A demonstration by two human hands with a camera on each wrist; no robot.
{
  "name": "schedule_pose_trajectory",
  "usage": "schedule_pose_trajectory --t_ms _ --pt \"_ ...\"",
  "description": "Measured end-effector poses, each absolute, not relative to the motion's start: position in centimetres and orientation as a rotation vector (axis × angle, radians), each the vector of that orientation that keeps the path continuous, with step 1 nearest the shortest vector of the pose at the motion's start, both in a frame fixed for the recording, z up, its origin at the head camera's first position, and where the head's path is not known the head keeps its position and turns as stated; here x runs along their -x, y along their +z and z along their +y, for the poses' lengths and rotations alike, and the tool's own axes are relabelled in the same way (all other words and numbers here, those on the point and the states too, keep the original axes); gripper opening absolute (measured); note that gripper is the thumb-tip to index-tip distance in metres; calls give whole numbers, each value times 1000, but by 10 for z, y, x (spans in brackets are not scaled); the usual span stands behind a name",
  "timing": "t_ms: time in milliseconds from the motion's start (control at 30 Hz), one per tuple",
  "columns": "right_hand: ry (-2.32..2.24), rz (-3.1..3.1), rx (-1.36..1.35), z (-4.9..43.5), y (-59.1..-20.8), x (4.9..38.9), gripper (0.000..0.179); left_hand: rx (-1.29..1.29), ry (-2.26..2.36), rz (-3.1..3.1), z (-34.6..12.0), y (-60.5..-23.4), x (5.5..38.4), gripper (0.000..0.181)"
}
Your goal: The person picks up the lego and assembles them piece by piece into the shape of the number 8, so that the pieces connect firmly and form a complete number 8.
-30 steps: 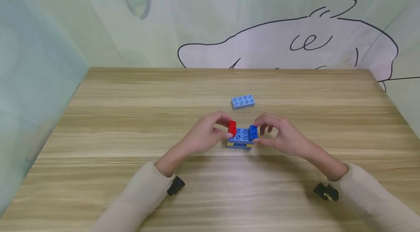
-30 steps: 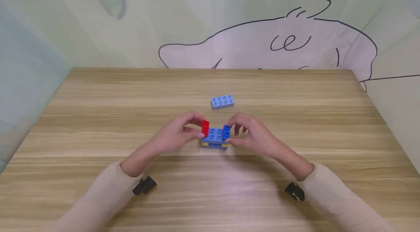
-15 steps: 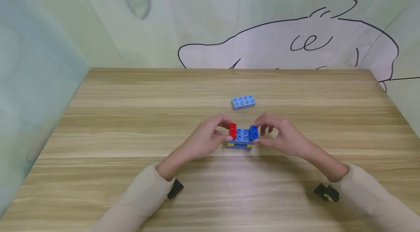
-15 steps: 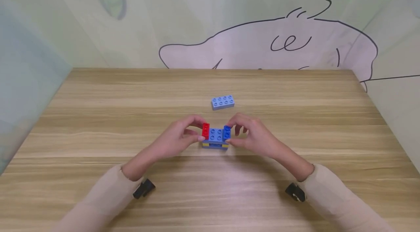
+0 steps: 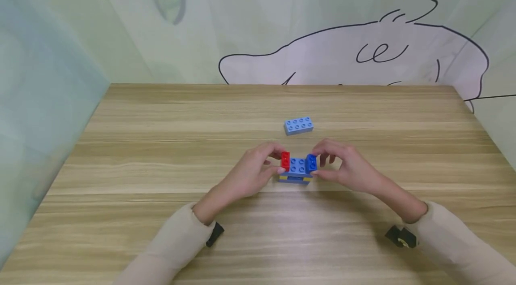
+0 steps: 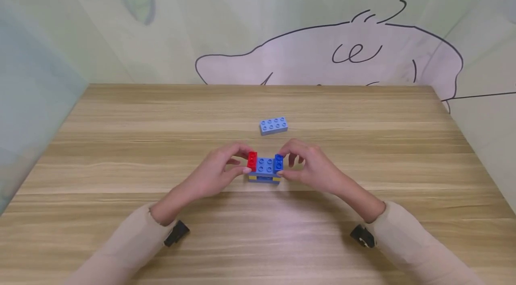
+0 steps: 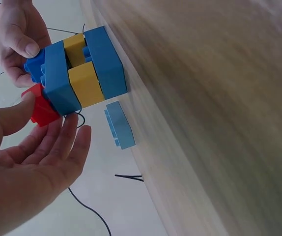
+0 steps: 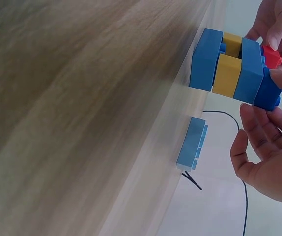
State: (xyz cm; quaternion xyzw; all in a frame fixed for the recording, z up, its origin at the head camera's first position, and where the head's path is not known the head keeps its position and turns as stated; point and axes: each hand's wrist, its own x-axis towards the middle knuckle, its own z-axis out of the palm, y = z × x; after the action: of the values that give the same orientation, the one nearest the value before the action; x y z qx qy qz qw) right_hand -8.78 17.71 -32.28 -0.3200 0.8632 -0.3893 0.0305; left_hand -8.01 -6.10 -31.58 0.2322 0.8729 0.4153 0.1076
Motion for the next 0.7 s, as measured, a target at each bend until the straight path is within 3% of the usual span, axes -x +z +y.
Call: schedule_pose_trajectory --t_ms 467,700 --pt "-1197 2656 981 177 -322 87 31 -686 1204 2579 -63 -315 78 35" --pt "-1203 2650 970 177 -321 88 31 -621 1260 2545 -62 -316 81 29"
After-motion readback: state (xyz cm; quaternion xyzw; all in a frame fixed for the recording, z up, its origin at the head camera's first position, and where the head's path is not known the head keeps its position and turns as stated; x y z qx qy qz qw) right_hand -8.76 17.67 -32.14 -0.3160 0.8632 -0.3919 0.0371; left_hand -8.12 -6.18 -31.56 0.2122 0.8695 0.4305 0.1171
